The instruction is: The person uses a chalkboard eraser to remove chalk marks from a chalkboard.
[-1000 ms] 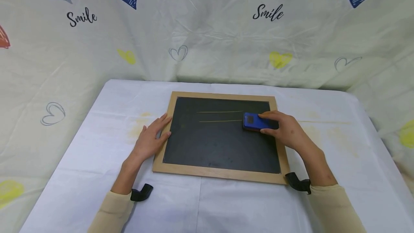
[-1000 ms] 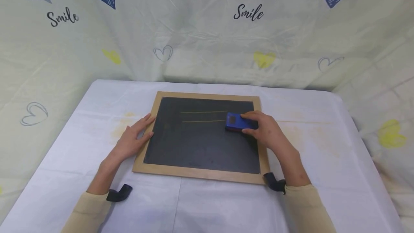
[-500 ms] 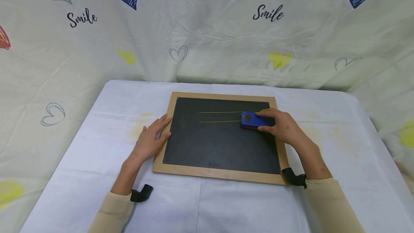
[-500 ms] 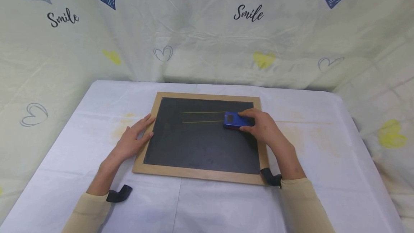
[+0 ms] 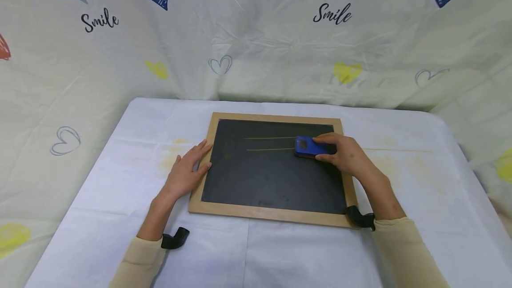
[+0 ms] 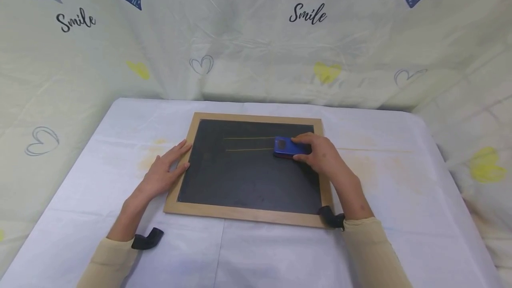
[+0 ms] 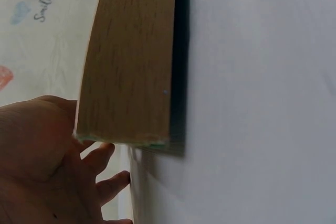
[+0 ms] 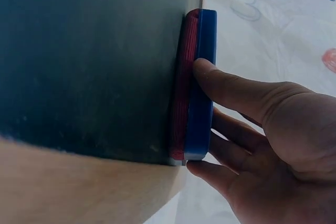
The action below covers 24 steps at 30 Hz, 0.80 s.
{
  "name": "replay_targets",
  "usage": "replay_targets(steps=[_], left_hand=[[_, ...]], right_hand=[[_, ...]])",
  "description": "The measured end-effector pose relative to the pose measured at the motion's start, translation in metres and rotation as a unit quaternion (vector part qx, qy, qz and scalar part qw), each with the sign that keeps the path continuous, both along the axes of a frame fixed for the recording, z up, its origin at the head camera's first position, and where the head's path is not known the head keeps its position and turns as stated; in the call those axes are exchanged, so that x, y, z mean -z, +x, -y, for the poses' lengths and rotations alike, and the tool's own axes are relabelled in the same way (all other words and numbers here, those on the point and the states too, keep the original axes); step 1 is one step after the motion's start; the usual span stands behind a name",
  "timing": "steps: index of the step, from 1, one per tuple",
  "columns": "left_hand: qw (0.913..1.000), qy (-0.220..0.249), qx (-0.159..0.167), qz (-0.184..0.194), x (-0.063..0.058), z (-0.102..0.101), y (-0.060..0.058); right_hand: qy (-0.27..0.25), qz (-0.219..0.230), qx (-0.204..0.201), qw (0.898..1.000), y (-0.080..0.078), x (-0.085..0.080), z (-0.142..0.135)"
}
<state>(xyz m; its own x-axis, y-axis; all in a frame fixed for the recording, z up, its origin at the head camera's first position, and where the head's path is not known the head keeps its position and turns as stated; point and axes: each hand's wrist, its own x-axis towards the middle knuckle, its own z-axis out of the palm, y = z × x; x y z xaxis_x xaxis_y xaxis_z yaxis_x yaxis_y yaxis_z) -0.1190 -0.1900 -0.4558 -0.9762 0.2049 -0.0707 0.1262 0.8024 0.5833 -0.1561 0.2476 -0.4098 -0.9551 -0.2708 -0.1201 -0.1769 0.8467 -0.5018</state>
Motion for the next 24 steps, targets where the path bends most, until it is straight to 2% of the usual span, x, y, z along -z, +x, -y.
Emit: replay_targets(steps=[7,24], left_hand=[[1.0,0.001,0.001,0.0,-0.001,0.0,0.0],[0.9999,0.004,0.008,-0.009,-0.003,0.001,0.001]], right_hand=[[0.003,0.002,0.005,1.0,0.0,0.002,0.006],[-0.002,0.001,-0.014,1.0,-0.001,0.003,0.023]])
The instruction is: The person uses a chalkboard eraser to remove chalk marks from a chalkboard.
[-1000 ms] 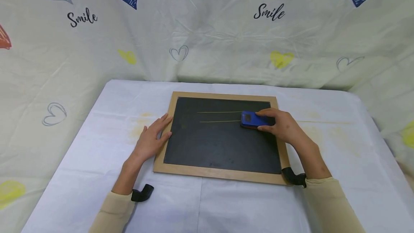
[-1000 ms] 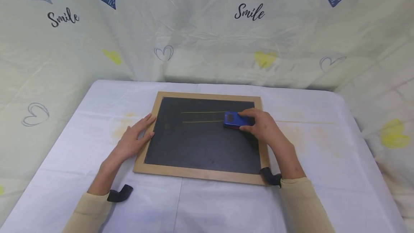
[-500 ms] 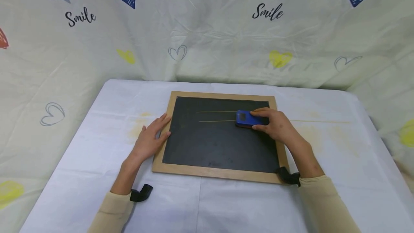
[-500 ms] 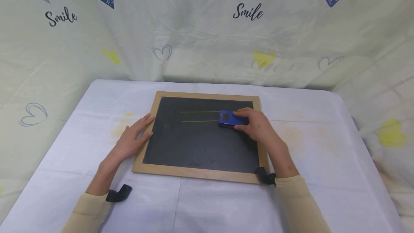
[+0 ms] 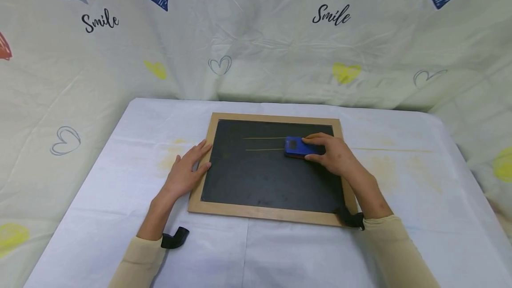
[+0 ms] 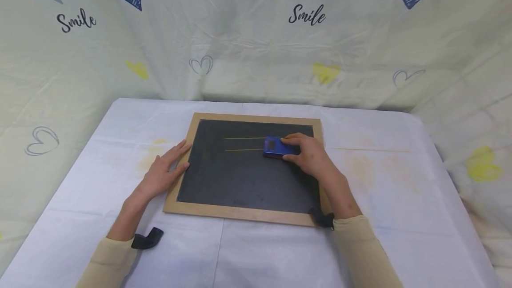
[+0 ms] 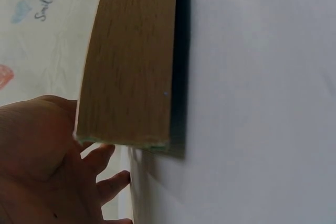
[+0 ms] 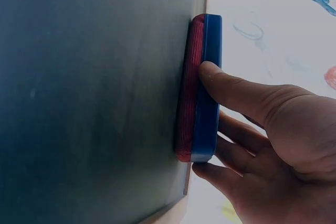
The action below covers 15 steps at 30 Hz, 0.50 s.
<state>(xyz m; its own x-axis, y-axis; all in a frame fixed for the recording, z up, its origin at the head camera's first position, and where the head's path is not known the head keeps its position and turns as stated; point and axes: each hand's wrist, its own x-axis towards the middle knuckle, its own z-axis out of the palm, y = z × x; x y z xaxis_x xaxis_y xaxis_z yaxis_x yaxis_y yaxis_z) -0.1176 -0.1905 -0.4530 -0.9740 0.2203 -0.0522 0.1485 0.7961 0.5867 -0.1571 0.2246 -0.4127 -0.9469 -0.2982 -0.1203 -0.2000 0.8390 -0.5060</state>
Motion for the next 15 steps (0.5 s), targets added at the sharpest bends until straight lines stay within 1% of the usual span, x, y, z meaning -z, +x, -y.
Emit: replay_targets(steps=[10,15], left_hand=[[1.0,0.0,-0.001,-0.003,0.0,0.0,0.0],[1.0,0.001,0.0,-0.005,0.0,0.0,0.0]], right_hand=[[0.003,-0.021,-0.011,1.0,-0.002,0.002,0.009],[0.002,-0.022,-0.017,1.0,-0.001,0.002,0.015]])
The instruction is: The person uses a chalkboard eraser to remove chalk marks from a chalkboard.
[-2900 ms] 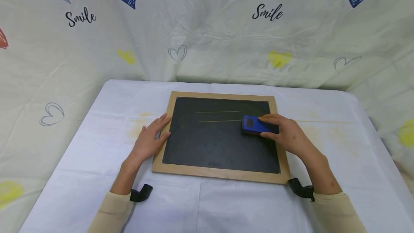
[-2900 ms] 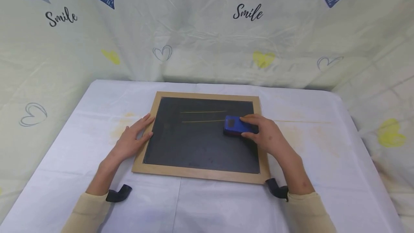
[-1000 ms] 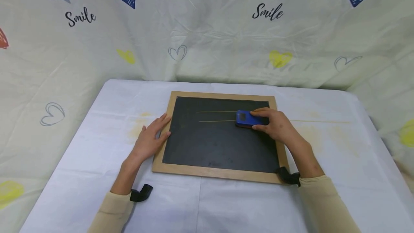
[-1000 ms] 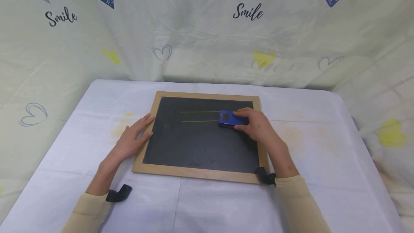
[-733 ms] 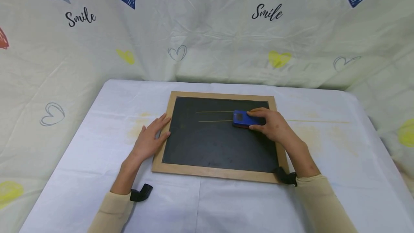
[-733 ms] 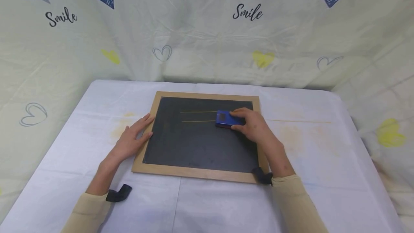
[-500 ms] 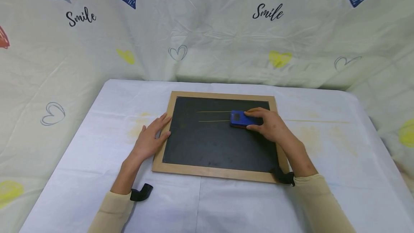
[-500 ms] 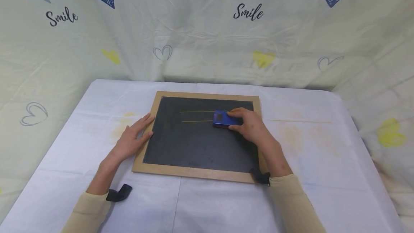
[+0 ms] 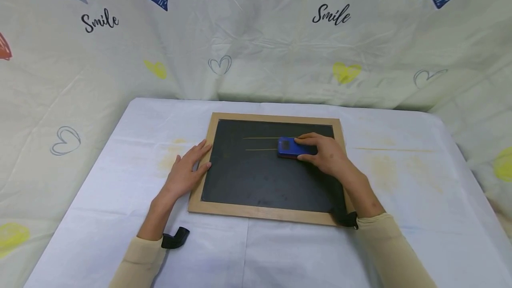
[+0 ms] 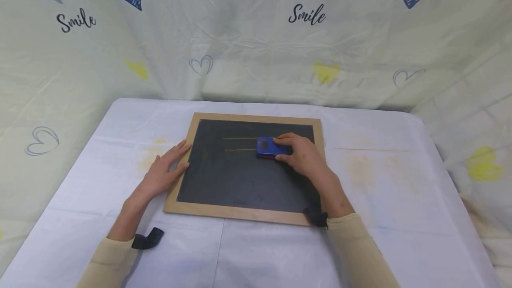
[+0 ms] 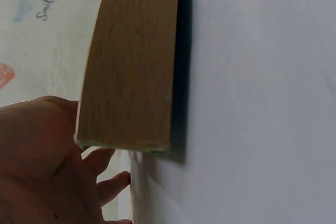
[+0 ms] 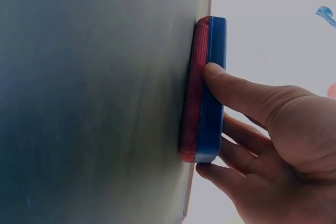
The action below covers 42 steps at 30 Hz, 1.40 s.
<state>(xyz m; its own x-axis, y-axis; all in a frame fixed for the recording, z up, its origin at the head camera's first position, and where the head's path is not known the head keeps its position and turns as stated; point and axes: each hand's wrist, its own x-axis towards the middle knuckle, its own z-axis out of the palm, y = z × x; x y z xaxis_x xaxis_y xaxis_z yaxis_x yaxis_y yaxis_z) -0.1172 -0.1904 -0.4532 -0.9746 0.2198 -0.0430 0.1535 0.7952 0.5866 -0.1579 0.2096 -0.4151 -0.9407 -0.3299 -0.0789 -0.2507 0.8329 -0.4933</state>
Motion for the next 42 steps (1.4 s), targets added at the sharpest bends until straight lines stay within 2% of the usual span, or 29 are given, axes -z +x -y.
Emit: replay_targets(steps=[8,42], left_hand=[[1.0,-0.001,-0.001,-0.002,0.001,0.0,0.0],[0.9999,-0.005,-0.006,0.009,0.003,0.0,-0.001]], right_hand=[[-0.022,0.004,-0.004,1.0,0.001,0.0,0.011],[-0.012,0.029,-0.024,0.999,-0.002,0.001,0.064]])
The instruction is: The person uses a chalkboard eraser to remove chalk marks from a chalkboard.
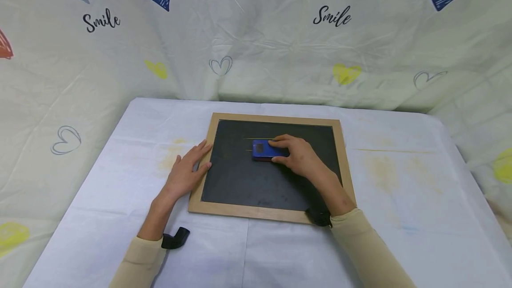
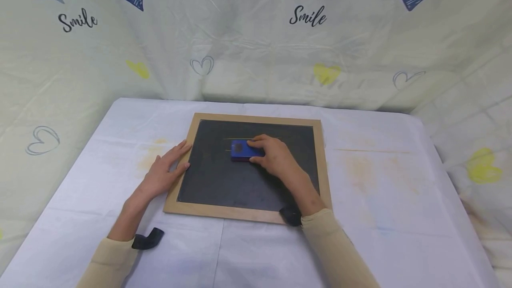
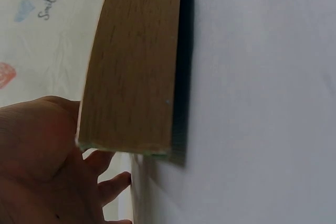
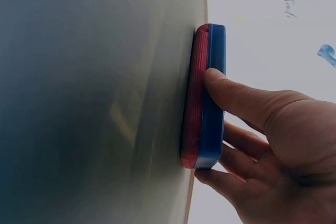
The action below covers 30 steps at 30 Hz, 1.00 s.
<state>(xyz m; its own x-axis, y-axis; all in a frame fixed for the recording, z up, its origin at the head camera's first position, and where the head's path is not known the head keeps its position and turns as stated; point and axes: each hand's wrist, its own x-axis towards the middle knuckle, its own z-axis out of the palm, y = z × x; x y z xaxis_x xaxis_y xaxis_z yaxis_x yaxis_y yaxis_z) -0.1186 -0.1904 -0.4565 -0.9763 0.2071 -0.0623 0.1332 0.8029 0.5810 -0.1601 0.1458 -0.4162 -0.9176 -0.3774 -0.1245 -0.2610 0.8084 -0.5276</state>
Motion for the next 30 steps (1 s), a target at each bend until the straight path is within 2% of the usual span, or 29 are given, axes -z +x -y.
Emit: replay_targets(steps=[11,30], left_hand=[[1.0,-0.001,0.001,-0.009,-0.002,-0.001,0.001],[1.0,0.0,-0.002,0.002,0.0,-0.002,-0.001]], right_hand=[[0.008,0.005,-0.013,1.0,-0.001,0.0,0.019],[0.013,0.005,-0.027,1.0,0.0,-0.002,0.042]])
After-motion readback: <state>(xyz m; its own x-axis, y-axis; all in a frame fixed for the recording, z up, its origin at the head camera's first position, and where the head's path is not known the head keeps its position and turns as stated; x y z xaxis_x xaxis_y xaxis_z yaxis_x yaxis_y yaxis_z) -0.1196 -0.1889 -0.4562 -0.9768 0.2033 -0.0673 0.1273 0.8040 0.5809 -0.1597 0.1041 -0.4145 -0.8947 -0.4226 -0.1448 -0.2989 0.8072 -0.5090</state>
